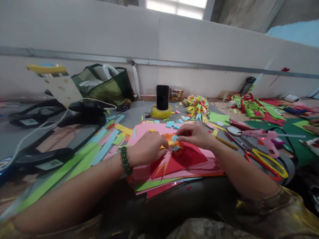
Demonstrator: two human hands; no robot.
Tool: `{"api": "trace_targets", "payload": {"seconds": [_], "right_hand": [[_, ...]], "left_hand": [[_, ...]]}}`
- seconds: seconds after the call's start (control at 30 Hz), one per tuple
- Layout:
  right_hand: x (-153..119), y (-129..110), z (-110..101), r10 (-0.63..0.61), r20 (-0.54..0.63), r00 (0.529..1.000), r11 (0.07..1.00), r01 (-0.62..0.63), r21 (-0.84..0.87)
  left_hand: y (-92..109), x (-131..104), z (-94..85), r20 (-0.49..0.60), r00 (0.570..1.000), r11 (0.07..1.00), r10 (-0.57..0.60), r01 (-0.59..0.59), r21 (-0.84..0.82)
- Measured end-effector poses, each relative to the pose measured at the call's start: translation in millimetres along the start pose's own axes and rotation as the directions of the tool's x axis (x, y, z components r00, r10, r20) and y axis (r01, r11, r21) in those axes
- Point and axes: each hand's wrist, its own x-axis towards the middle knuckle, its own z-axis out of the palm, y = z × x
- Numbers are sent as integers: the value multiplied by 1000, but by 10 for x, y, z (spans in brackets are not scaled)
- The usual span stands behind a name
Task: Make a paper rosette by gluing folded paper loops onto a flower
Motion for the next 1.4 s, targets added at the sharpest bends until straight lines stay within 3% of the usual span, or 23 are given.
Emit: {"api": "trace_targets", "payload": {"seconds": [0.17, 0.47, 0.67, 1.17, 1.4], "right_hand": [[-3, -17, 62, 86, 57, 995, 982, -75, -174], [16, -65, 72, 111, 102, 989, 923, -64, -378], [22, -15, 87, 48, 144, 988, 903, 19, -429], [3, 14, 24, -89, 153, 984, 898, 145, -415], [22, 35, 45, -88, 302, 949, 761, 260, -595]], "left_hand": [[46, -28, 29, 111, 992, 987, 61, -76, 143], [64, -11, 23, 104, 993, 984, 46, -63, 165], [26, 9, 75, 47, 992, 975, 114, -121, 184], [11, 31, 136, 59, 995, 981, 83, -92, 169], [49, 30, 99, 81, 996, 990, 42, -53, 133]]}}
